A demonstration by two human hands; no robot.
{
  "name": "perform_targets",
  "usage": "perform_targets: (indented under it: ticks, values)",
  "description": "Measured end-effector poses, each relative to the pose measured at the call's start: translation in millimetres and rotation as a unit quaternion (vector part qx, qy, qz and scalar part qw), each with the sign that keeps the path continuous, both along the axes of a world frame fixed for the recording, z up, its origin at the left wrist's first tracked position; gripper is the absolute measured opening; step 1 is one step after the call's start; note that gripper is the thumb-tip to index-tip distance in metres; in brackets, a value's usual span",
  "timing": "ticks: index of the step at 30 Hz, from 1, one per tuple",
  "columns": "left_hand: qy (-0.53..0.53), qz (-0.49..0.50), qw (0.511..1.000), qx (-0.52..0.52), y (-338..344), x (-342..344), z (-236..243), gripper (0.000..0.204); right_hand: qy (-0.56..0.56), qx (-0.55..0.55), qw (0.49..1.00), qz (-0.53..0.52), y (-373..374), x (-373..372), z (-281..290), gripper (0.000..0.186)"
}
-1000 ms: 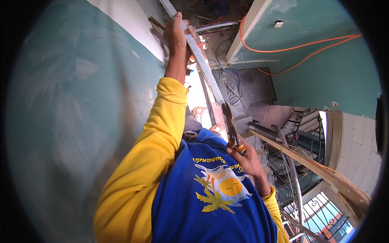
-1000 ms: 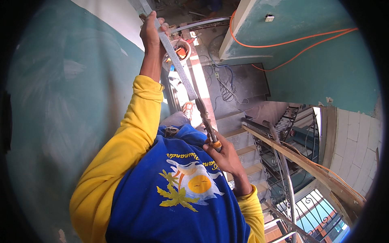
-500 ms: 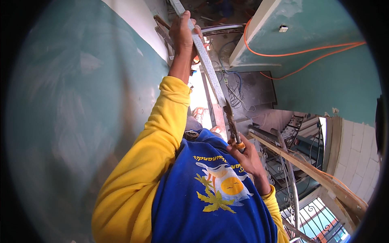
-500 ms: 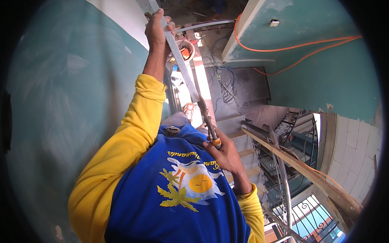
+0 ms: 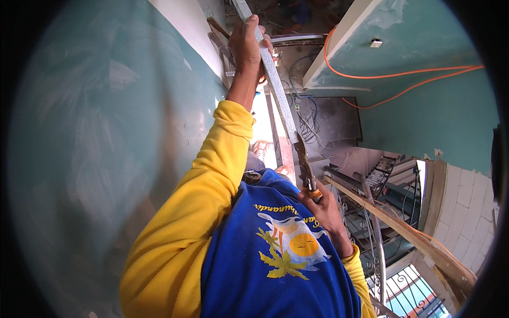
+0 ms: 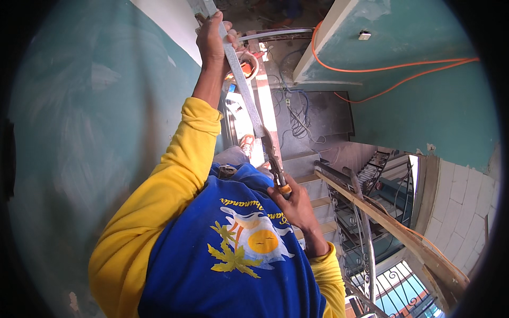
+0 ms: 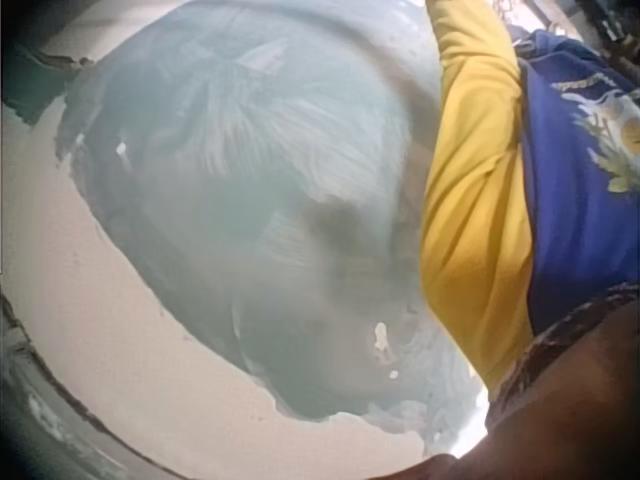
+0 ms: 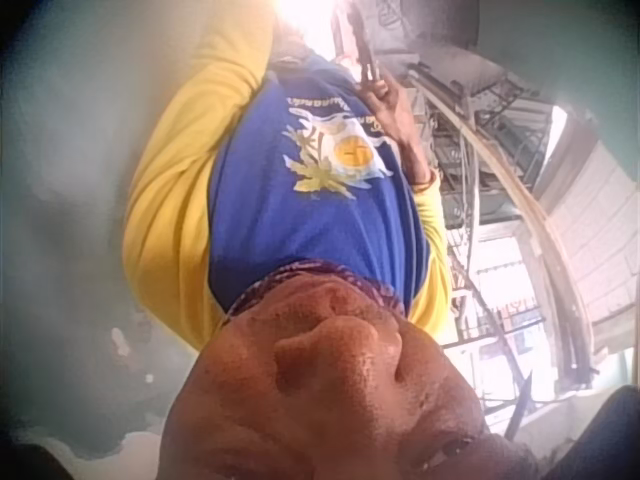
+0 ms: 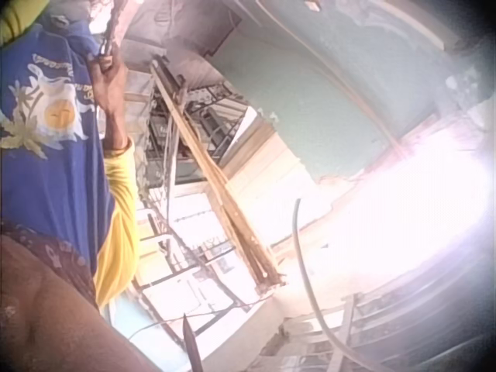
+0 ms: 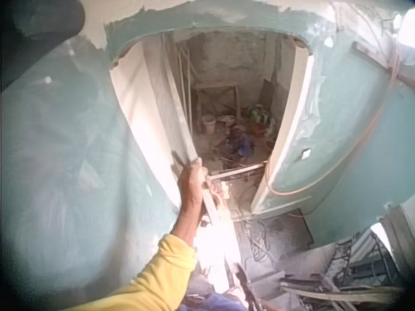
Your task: The person measures and marks a curved ceiling area, then cuts and fits LED strip sections along the perimeter. They use a tape measure, pencil, ruler, and tin snips to prepare and position the strips, working on a ladder in a room under renovation.
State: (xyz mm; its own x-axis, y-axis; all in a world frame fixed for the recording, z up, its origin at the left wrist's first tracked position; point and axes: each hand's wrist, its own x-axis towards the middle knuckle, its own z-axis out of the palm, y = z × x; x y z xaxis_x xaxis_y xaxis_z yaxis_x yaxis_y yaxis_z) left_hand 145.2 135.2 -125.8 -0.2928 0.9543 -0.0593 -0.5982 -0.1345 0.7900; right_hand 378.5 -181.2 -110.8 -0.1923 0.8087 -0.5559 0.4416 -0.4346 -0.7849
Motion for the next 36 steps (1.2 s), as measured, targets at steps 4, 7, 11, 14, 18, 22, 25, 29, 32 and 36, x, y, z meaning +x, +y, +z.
perform_targets:
  ticks: [4, 7, 11, 14, 18, 22, 25, 29, 32, 36]
  values:
    - [0.004, 0.0, 1.0, 0.02, -0.6, 1.3, 3.8, 0.036, 0.029, 0.052, 0.998, -0.038, -5.5, -2.3, -9.7, 0.032]
    - [0.005, -0.007, 0.999, 0.032, 2.6, 1.1, 5.7, 0.033, -0.012, 0.035, 0.999, -0.026, -2.0, -1.9, -7.3, 0.031]
    - [0.014, 0.001, 0.999, 0.029, 3.8, 2.3, 5.4, 0.031, -0.016, 0.068, 0.996, -0.057, -8.5, -5.4, -18.3, 0.03]
    - [0.021, 0.012, 1.0, 0.018, 3.9, 2.7, 5.7, 0.03, -0.027, 0.07, 0.995, -0.065, -10.2, -7.3, -19.8, 0.03]
    - [0.022, 0.008, 1.0, 0.0, 3.0, 2.3, 2.2, 0.031, -0.007, 0.049, 0.998, -0.039, -6.8, -2.2, -17.5, 0.03]
    - [0.042, 0.009, 0.999, 0.011, 6.1, 1.1, -2.1, 0.031, 0.081, -0.035, 0.995, -0.043, 0.7, 4.9, -2.5, 0.029]
    - [0.052, 0.005, 0.999, 0.011, 9.8, 0.2, -3.8, 0.03, 0.154, -0.108, 0.982, -0.033, -1.6, 18.0, -3.9, 0.027]
    - [0.059, 0.007, 0.998, 0.007, 16.5, -6.7, 2.0, 0.031, 0.152, -0.104, 0.983, -0.022, -9.4, 37.0, -6.9, 0.031]
    - [0.089, 0.002, 0.996, -0.002, 15.1, -11.8, 10.7, 0.032, 0.054, -0.032, 0.998, -0.023, -11.1, 34.8, -5.7, 0.044]
    - [0.073, -0.012, 0.997, 0.026, 13.9, -9.2, 10.9, 0.027, -0.045, 0.197, 0.979, -0.005, -9.4, 24.1, -11.5, 0.064]
